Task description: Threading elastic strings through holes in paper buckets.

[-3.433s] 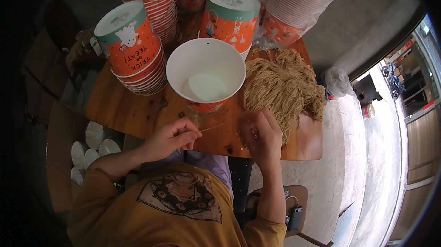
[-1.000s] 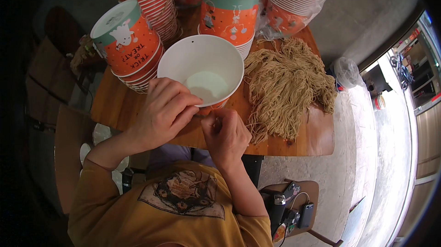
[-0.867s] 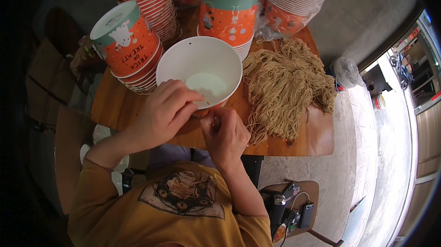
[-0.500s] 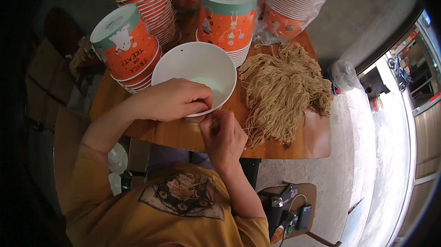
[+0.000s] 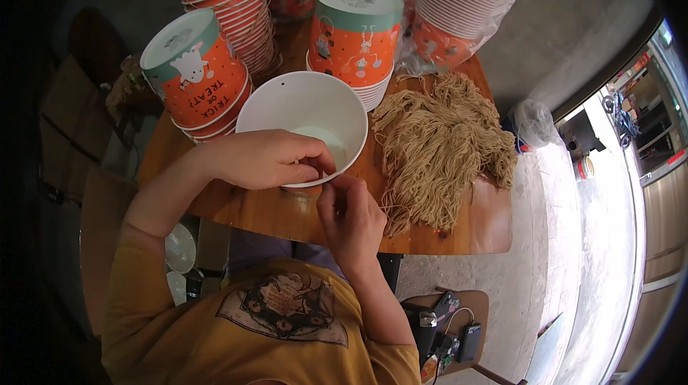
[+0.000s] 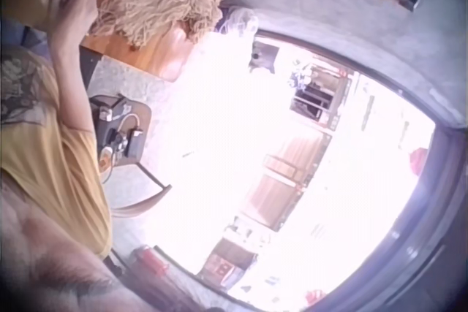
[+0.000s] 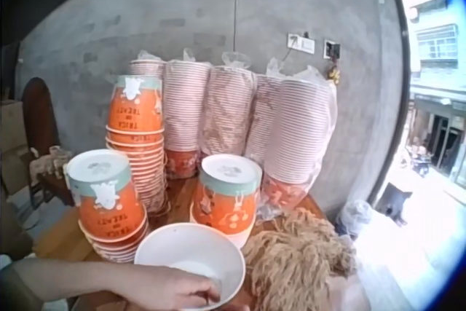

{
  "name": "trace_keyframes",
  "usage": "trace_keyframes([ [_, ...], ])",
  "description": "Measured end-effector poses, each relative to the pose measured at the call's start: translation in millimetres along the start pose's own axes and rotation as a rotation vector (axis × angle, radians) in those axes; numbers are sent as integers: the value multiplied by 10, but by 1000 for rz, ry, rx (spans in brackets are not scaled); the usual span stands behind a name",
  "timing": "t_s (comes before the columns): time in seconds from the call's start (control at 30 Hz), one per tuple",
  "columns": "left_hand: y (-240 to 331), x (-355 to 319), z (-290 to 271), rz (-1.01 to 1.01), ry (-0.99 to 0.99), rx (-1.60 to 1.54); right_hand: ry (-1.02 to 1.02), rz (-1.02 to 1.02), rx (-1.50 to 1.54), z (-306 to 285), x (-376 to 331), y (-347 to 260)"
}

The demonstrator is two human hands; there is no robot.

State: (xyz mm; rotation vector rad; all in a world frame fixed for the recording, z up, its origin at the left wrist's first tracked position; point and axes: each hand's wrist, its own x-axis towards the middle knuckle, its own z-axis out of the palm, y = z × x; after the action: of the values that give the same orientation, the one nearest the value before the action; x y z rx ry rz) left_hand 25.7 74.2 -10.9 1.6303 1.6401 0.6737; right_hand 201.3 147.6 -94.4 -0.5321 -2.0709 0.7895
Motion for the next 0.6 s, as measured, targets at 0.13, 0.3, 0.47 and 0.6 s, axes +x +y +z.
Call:
trace_keyframes([
  [0.13, 61, 25, -29, -112, -68, 4, -15, 15, -16, 2, -3, -23],
  [0.3, 50, 2, 57, 16, 84, 155, 21, -21, 3, -52, 28, -7],
  [0.47, 83, 1, 94, 398, 475, 319, 13, 200, 289, -205, 176, -45],
  [0.6, 90, 27, 127, 412, 440, 247, -165, 202, 282, -208, 336, -51],
])
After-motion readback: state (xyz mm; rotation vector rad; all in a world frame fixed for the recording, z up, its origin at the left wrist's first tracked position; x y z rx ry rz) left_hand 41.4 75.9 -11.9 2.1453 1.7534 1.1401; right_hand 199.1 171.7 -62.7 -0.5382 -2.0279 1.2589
